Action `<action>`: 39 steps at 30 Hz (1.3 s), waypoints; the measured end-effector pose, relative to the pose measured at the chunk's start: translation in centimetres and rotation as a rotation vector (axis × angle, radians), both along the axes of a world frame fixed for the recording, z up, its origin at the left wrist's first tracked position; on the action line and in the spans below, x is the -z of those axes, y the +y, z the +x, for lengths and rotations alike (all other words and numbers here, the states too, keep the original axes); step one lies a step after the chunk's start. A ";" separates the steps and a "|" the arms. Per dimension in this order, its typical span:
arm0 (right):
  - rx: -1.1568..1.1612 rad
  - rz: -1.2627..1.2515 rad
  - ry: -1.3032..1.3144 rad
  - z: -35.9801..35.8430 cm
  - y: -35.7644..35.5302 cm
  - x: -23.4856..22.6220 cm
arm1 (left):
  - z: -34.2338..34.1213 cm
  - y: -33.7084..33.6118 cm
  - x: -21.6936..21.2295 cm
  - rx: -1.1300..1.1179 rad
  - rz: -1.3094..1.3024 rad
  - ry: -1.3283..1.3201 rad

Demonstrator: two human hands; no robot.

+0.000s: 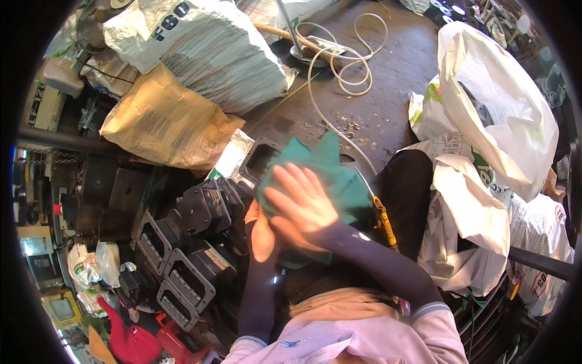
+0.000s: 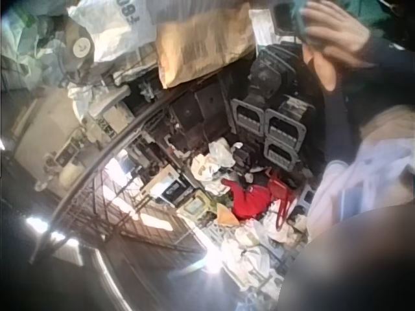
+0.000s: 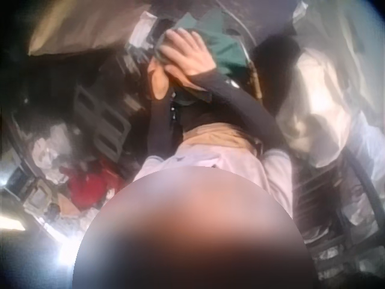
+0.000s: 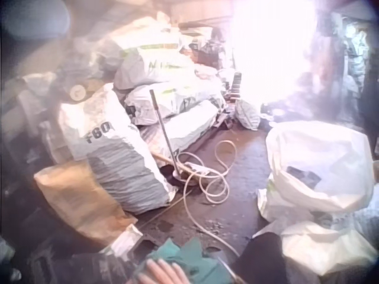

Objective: The person sits on the floor and repeatedly scrapes and wipes black plastic parts using a metal scraper and a green cloth. The person handles the parts one at a time, scraping surfaces and wiping them before setting them aside.

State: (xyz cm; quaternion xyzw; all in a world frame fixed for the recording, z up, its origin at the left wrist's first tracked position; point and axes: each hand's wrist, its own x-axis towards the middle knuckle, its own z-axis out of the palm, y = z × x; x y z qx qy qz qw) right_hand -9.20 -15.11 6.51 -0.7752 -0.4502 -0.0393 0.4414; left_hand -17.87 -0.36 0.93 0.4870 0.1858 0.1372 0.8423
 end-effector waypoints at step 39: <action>-0.083 -0.200 0.326 -5.4 -8.9 6.5 | 1.0 -0.8 -1.5 -0.060 1.309 0.319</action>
